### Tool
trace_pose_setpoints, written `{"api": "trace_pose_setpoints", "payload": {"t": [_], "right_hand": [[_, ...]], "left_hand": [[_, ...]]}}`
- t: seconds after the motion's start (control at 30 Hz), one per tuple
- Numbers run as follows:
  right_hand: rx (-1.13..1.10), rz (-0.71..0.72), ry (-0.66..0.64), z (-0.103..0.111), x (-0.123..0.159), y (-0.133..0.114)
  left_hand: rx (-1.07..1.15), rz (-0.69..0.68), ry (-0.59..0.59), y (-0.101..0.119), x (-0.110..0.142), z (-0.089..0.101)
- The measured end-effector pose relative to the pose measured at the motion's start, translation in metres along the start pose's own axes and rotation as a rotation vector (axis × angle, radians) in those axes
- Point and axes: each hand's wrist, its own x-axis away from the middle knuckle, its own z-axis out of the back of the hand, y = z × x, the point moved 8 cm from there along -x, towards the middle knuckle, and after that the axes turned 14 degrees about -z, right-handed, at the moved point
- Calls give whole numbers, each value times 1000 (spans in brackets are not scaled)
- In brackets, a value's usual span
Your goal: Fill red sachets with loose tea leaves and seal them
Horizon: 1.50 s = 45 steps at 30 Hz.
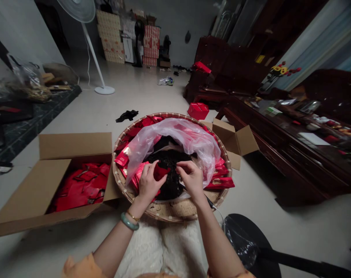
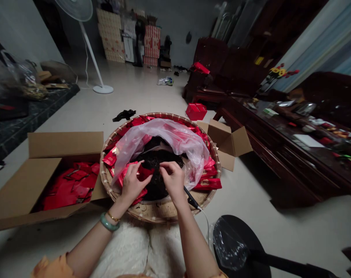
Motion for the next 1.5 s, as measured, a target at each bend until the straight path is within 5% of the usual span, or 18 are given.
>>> {"api": "trace_pose_setpoints", "payload": {"t": [0.2,0.33,0.6,0.8,1.0,1.17,1.33,1.5], "right_hand": [[507,-121,-318,-42,25,63],[708,-128,-278,-61,45,91],[867,-168,-322,-77,44,104],[531,-176,-259,-56,31,108],[-129,-513,-267,-32,17,126],[-399,-584,-264,-13,9,99],[-427,-433,-263,1,2,49],[-281,-282,-332,-12,3,16]], "left_hand": [[20,45,44,-10,1,7],[-41,24,39,-8,2,9],[-136,-72,-138,-1,-1,8],[-133,-207,-230,1,-1,12],[-51,-330,-233,3,0,13],[40,-512,-256,29,-4,14],[85,-627,-395,49,-8,10],[85,-641,-501,50,-8,4]]}}
